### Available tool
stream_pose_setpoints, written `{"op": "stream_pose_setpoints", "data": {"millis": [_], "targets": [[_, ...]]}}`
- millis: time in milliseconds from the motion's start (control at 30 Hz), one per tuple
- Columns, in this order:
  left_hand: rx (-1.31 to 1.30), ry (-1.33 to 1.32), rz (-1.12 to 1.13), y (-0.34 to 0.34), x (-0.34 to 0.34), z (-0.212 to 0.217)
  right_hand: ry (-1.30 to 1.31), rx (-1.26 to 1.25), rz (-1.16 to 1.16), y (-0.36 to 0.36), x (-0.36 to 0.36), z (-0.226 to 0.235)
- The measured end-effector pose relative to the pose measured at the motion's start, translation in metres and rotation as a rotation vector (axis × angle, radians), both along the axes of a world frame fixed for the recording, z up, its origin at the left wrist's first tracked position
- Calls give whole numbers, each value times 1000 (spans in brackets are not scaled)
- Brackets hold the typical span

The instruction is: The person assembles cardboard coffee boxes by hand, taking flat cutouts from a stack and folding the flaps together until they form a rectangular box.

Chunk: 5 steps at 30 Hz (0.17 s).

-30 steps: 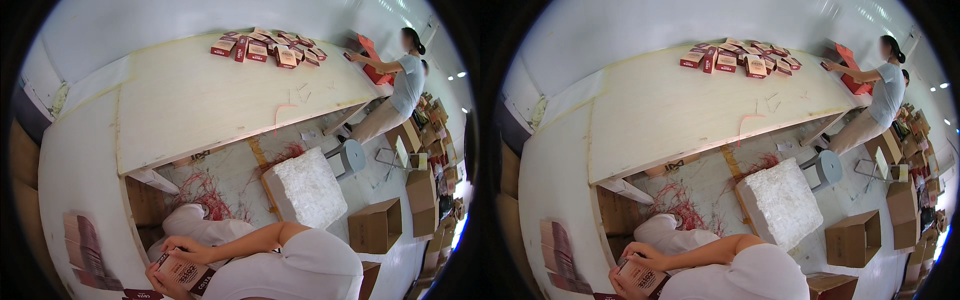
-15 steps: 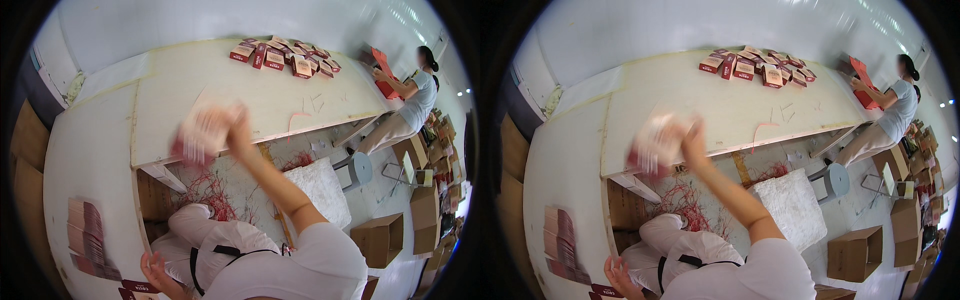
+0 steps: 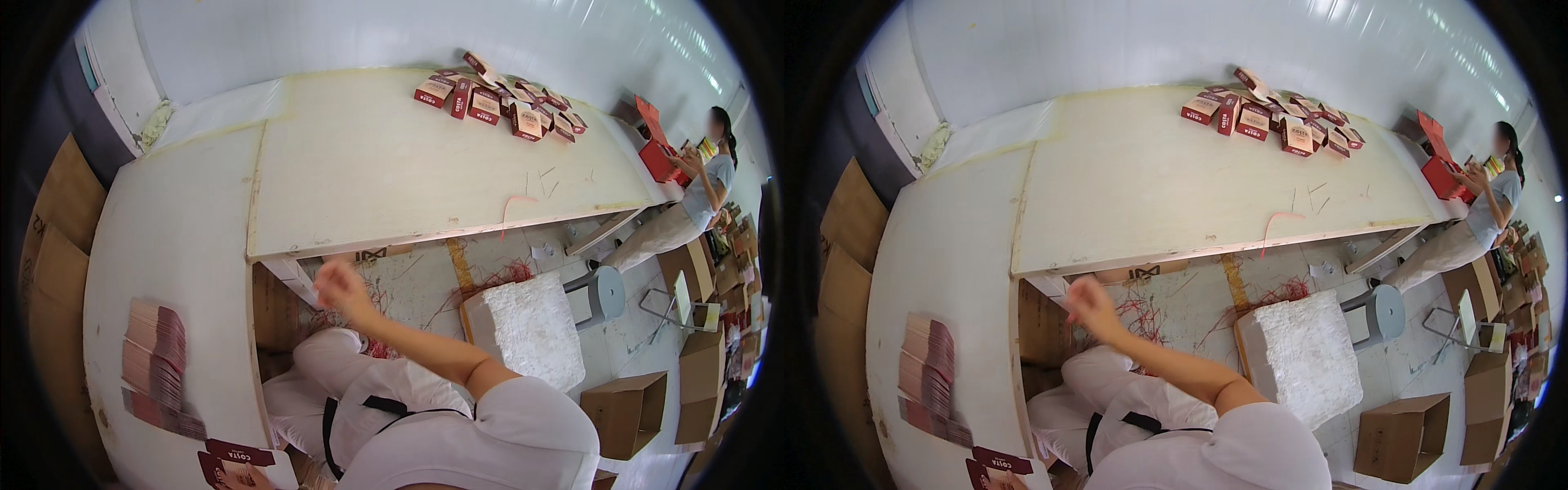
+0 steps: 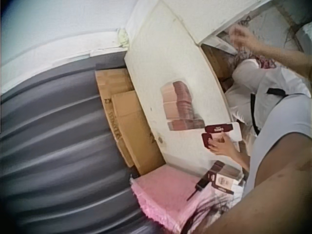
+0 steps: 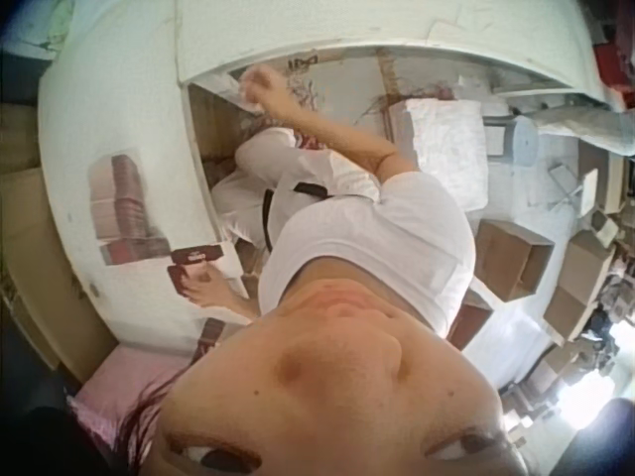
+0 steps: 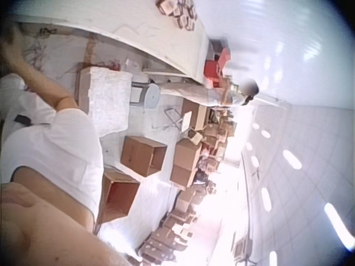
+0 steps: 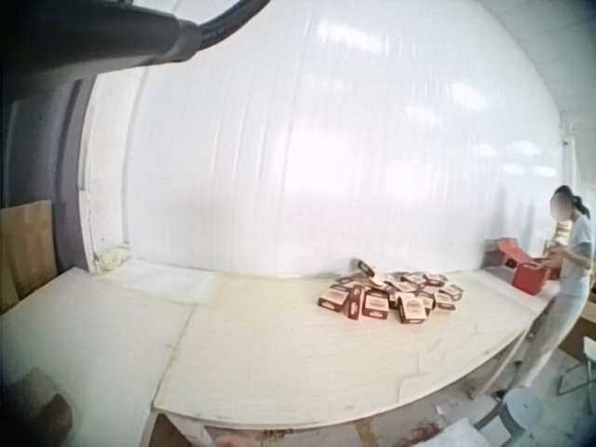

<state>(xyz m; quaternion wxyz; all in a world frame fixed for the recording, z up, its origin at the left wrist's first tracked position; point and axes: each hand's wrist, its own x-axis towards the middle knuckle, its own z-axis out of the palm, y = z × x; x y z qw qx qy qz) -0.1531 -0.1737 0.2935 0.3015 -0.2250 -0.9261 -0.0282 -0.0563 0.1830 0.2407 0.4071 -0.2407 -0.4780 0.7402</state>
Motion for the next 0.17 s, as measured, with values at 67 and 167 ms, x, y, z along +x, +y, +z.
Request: {"op": "stream_pose_setpoints", "data": {"millis": [67, 167], "targets": [[-26, -14, 116, -8, 7, -8, -38, 94, 165, -43, -21, -12], [-26, -37, 168, 2, 12, -29, -12, 772, 33, -70, -42, -34]]}}
